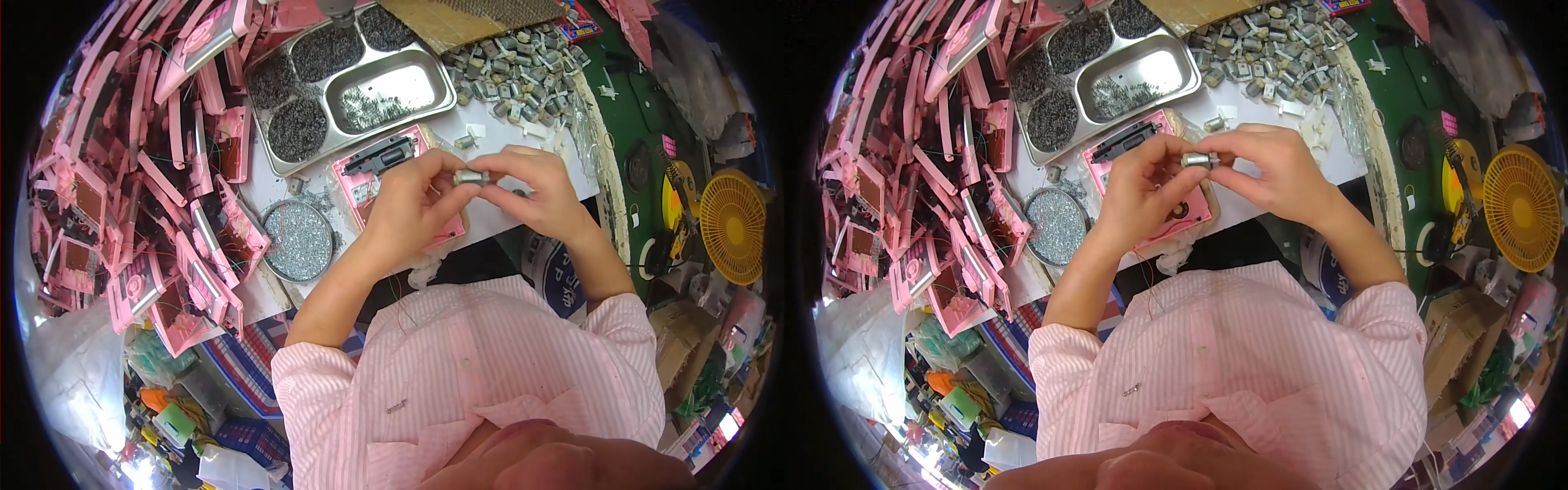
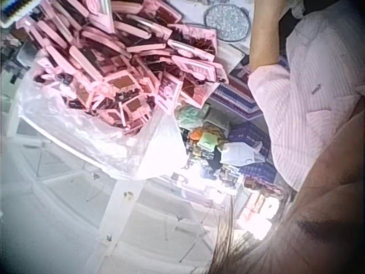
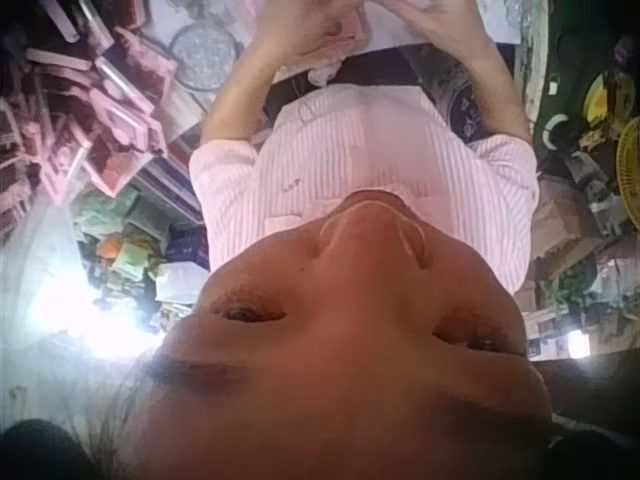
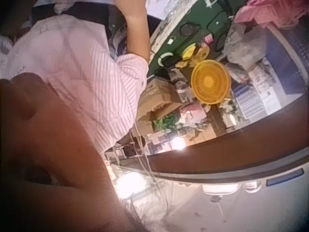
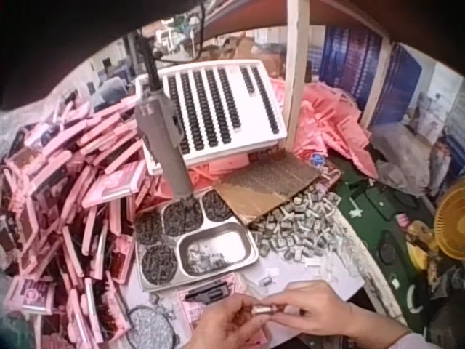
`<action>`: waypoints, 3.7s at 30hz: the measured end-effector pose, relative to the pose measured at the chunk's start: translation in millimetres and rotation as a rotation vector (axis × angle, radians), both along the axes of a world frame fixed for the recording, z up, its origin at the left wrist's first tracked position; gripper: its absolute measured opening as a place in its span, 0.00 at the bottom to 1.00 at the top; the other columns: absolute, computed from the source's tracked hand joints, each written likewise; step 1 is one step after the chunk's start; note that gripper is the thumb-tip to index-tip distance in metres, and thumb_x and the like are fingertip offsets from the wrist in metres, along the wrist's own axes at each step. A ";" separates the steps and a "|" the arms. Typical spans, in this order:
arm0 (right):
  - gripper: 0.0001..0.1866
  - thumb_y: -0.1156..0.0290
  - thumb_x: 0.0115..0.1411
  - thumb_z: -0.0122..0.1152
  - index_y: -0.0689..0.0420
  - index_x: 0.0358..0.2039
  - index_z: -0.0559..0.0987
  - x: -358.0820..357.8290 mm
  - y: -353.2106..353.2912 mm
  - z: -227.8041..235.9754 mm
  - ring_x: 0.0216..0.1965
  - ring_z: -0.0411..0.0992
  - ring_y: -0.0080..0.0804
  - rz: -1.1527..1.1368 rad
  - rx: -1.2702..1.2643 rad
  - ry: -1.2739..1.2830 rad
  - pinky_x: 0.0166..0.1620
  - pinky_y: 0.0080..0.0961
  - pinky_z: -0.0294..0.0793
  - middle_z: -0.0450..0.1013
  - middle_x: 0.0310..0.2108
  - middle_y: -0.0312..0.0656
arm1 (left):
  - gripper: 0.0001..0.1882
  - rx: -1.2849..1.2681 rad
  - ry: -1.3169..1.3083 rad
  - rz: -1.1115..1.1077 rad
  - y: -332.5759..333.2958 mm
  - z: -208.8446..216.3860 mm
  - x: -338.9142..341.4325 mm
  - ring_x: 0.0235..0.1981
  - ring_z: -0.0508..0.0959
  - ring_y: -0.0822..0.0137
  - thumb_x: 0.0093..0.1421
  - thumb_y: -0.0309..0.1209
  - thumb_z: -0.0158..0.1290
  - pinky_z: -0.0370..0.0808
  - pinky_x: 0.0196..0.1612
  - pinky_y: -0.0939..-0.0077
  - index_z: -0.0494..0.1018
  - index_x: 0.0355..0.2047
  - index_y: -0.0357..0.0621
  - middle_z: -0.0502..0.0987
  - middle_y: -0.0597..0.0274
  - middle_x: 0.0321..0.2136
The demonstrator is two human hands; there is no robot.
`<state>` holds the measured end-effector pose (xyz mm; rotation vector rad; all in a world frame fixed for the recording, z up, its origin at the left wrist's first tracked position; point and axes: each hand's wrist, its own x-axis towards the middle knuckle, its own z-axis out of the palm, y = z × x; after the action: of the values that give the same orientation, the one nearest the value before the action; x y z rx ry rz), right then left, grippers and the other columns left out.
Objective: Assembling internal components of a pink electronic toy, including soldering wires and using a glue gun to secure parts.
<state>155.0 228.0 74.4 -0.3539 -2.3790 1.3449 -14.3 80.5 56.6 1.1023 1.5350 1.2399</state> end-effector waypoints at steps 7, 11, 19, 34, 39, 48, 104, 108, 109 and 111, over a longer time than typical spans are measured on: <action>0.09 0.78 0.56 0.70 0.58 0.35 0.77 40.7 5.8 -37.5 0.33 0.76 0.28 0.056 -1.192 0.325 0.40 0.28 0.74 0.78 0.31 0.41 | 0.12 -0.033 -0.395 -0.384 52.2 21.2 -8.0 0.28 0.74 0.80 0.68 0.32 0.56 0.72 0.30 0.85 0.75 0.47 0.37 0.80 0.67 0.33; 0.17 0.71 0.56 0.74 0.57 0.42 0.75 42.1 7.6 -43.0 0.29 0.72 0.27 0.065 -1.422 0.449 0.41 0.31 0.69 0.76 0.28 0.39 | 0.09 0.328 0.545 0.102 155.9 0.5 -53.0 0.26 0.80 0.68 0.62 0.33 0.59 0.76 0.31 0.73 0.82 0.34 0.39 0.81 0.60 0.23; 0.32 0.68 0.55 0.75 0.60 0.57 0.69 68.8 14.7 -41.2 0.30 0.71 0.26 -0.062 -1.273 0.402 0.43 0.31 0.69 0.76 0.29 0.39 | 0.10 0.189 1.114 0.316 241.4 -29.1 -63.0 0.36 0.81 0.47 0.56 0.38 0.59 0.73 0.44 0.47 0.80 0.29 0.44 0.81 0.50 0.32; 0.20 0.78 0.57 0.60 0.55 0.52 0.79 86.6 2.7 -43.3 0.29 0.72 0.33 -0.218 -0.046 -0.334 0.35 0.28 0.73 0.74 0.29 0.41 | 0.03 0.724 0.955 0.319 186.9 -2.4 -37.9 0.30 0.78 0.47 0.61 0.26 0.55 0.74 0.35 0.56 0.74 0.32 0.40 0.75 0.47 0.27; 0.19 0.75 0.55 0.60 0.56 0.49 0.79 81.7 3.5 -41.7 0.35 0.75 0.41 -0.177 0.112 -0.451 0.40 0.36 0.75 0.77 0.33 0.43 | 0.05 0.462 0.371 0.191 89.5 6.5 -6.5 0.27 0.80 0.69 0.60 0.26 0.59 0.76 0.33 0.75 0.79 0.36 0.37 0.81 0.59 0.27; 0.19 0.75 0.52 0.60 0.56 0.47 0.79 62.8 -1.5 -42.8 0.39 0.76 0.47 -0.068 0.387 -0.481 0.42 0.41 0.75 0.78 0.37 0.46 | 0.06 0.045 -0.298 0.199 -53.8 -5.5 29.1 0.31 0.77 0.74 0.63 0.18 0.56 0.74 0.33 0.83 0.77 0.40 0.35 0.76 0.63 0.33; 0.18 0.81 0.48 0.73 0.61 0.41 0.81 11.0 -41.8 -38.4 0.36 0.79 0.43 0.095 0.148 0.209 0.39 0.33 0.79 0.81 0.40 0.46 | 0.14 0.193 0.662 0.357 -47.5 -36.2 -2.3 0.41 0.74 0.54 0.50 0.27 0.65 0.71 0.45 0.61 0.79 0.39 0.42 0.74 0.55 0.38; 0.17 0.84 0.52 0.69 0.63 0.44 0.80 10.2 -34.3 -38.8 0.39 0.80 0.43 0.014 0.178 0.170 0.41 0.31 0.79 0.81 0.45 0.50 | 0.09 0.059 1.168 0.348 -14.5 -39.9 -9.9 0.39 0.70 0.56 0.48 0.36 0.65 0.61 0.47 0.55 0.80 0.26 0.46 0.71 0.62 0.33; 0.17 0.85 0.53 0.68 0.63 0.44 0.79 10.3 -32.6 -38.3 0.39 0.80 0.43 0.000 0.183 0.165 0.42 0.30 0.79 0.81 0.47 0.52 | 0.09 0.065 1.189 0.355 -10.7 -41.3 -10.0 0.39 0.70 0.57 0.47 0.37 0.65 0.60 0.47 0.55 0.80 0.24 0.47 0.70 0.62 0.33; 0.17 0.85 0.54 0.67 0.63 0.45 0.80 13.9 -28.1 -40.4 0.42 0.80 0.41 -0.014 0.180 0.140 0.44 0.30 0.79 0.80 0.47 0.52 | 0.09 0.077 1.227 0.367 -5.8 -43.6 -9.6 0.39 0.69 0.58 0.46 0.37 0.65 0.58 0.48 0.54 0.79 0.19 0.48 0.69 0.64 0.31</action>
<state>168.9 199.8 34.0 -0.2173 -2.3526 1.1002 -23.9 74.7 13.0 1.8531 2.6868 0.8129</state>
